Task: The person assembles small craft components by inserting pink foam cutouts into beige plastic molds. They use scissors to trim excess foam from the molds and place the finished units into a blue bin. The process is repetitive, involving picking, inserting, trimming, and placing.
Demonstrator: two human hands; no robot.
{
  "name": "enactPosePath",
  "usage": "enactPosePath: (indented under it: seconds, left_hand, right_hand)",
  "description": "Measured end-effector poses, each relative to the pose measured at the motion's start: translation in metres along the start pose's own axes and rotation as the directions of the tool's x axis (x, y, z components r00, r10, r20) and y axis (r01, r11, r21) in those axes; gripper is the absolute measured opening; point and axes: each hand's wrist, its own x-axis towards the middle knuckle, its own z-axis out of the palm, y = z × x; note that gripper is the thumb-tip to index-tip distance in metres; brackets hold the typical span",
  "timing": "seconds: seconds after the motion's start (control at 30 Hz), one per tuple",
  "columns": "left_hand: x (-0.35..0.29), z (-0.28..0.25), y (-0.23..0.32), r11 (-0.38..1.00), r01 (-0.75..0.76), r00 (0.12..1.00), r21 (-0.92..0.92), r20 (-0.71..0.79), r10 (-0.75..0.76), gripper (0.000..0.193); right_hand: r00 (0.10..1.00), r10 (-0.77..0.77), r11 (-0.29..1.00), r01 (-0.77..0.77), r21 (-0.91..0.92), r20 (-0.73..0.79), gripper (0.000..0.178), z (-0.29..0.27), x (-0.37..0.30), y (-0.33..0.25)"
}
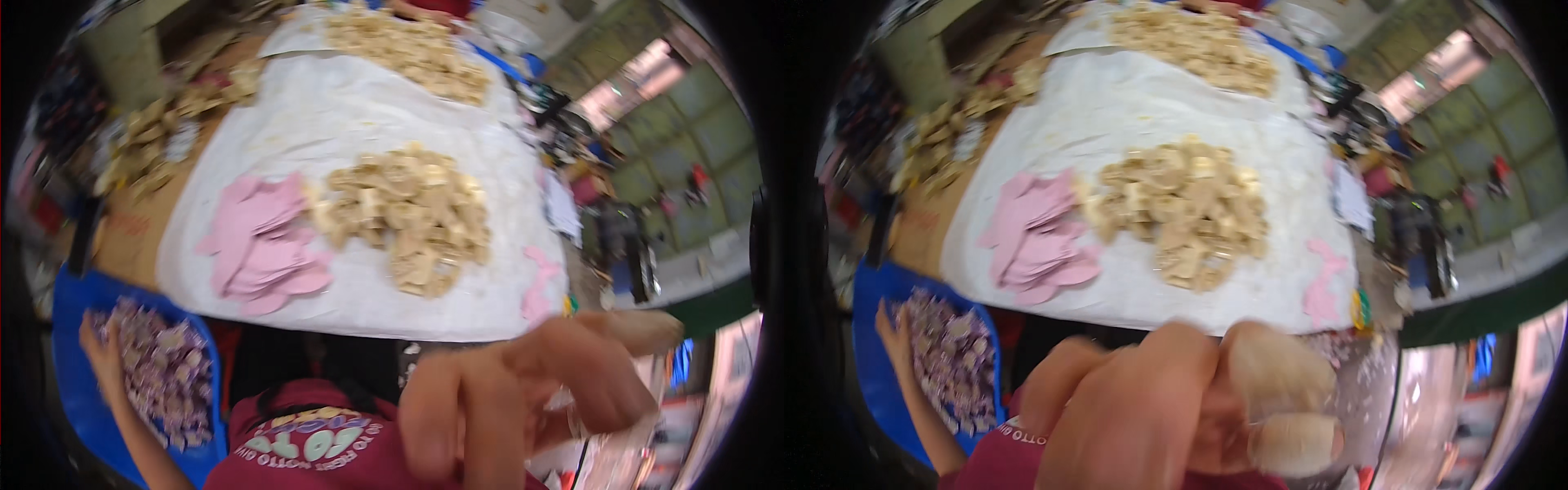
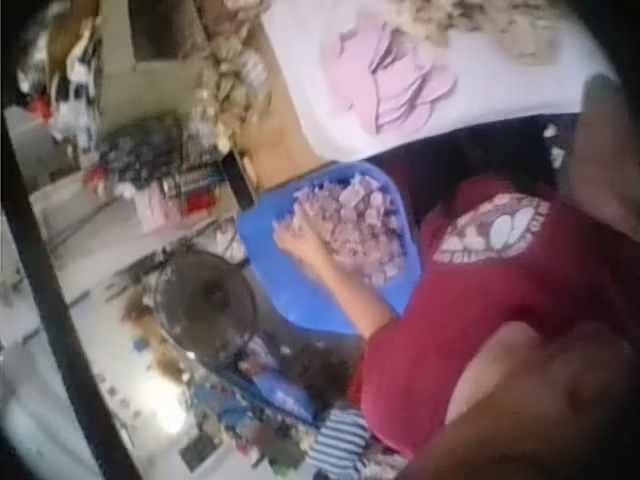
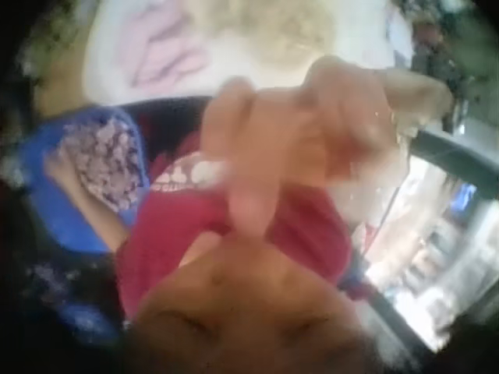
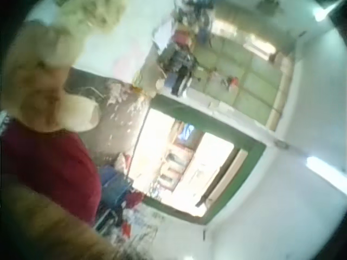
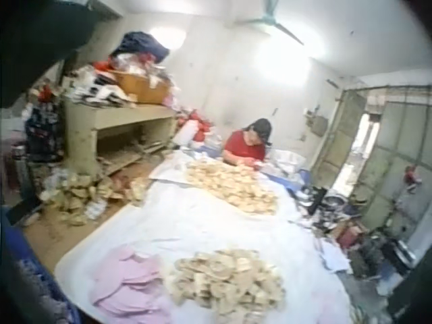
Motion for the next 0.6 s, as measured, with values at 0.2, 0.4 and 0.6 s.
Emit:
enactPosePath:
  seconds: [0.2, 0.4, 0.6]
  left_hand:
    - [0.009, 0.026, 0.017, 0.999, -0.04, 0.993, -0.029, -0.111, 0.036, 0.058]
    - [0.02, 0.016, 0.066, 0.991, -0.07, 0.984, -0.113, -0.174, 0.05, 0.055]
    - [0.029, 0.007, 0.075, 0.99, -0.123, 0.974, -0.067, -0.201, 0.108, 0.054]
  right_hand:
    - [0.985, -0.125, 0.992, 0.126, -0.001, 0.117, 0.06, 0.02, 0.003, -0.015]
    - [0.987, -0.114, 0.993, 0.114, 0.001, 0.115, 0.057, 0.023, 0.003, -0.009]
    - [0.988, -0.105, 0.994, 0.104, 0.015, 0.111, 0.054, 0.021, 0.005, -0.011]
